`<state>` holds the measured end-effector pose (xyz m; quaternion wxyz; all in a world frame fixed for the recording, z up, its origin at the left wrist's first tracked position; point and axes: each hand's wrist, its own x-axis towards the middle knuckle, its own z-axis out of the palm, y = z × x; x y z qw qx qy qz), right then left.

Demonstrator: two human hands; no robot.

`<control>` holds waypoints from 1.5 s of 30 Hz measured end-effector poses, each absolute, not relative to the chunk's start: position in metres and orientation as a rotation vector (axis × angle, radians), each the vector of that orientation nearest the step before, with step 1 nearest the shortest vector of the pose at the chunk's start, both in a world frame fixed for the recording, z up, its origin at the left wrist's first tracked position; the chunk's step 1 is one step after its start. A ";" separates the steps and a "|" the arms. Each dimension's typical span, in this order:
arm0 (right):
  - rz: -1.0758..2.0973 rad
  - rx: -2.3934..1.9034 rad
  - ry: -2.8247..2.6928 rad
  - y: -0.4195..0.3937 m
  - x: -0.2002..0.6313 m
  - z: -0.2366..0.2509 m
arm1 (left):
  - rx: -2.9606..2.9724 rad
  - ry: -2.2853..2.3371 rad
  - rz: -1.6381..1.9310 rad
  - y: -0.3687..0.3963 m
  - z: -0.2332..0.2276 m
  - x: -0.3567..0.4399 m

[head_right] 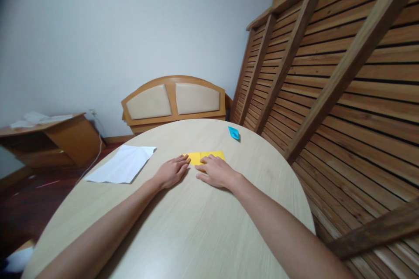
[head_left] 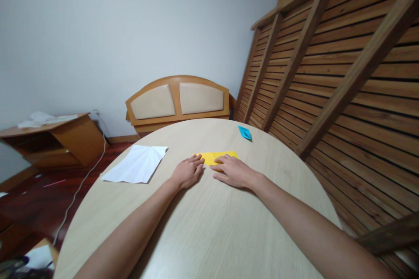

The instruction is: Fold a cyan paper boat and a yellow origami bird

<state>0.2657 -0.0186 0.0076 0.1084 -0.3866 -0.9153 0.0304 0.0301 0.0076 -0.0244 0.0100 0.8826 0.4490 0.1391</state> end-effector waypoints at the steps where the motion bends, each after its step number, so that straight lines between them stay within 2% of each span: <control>1: 0.106 -1.142 -2.680 -0.019 0.265 0.006 | 2.759 1.406 0.437 0.008 -0.025 0.030; 14: 0.287 -1.405 -2.556 0.013 0.254 -0.021 | 2.713 1.447 0.388 0.009 -0.026 0.028; 23: 0.287 -1.430 -2.542 0.015 0.255 -0.025 | 2.581 1.791 0.448 0.011 -0.025 0.024; 25: 0.272 -1.426 -2.544 0.015 0.255 -0.025 | 2.622 1.724 0.497 0.008 -0.023 0.026; 29: 0.253 -1.377 -2.550 0.013 0.254 -0.024 | 2.793 1.194 0.430 0.003 -0.019 0.032; 31: 0.266 -1.362 -2.560 0.011 0.254 -0.022 | 2.799 1.078 0.387 0.003 -0.018 0.033; 45: 0.350 -0.987 -2.765 -0.004 0.279 0.006 | 2.775 1.144 0.343 0.003 -0.021 0.029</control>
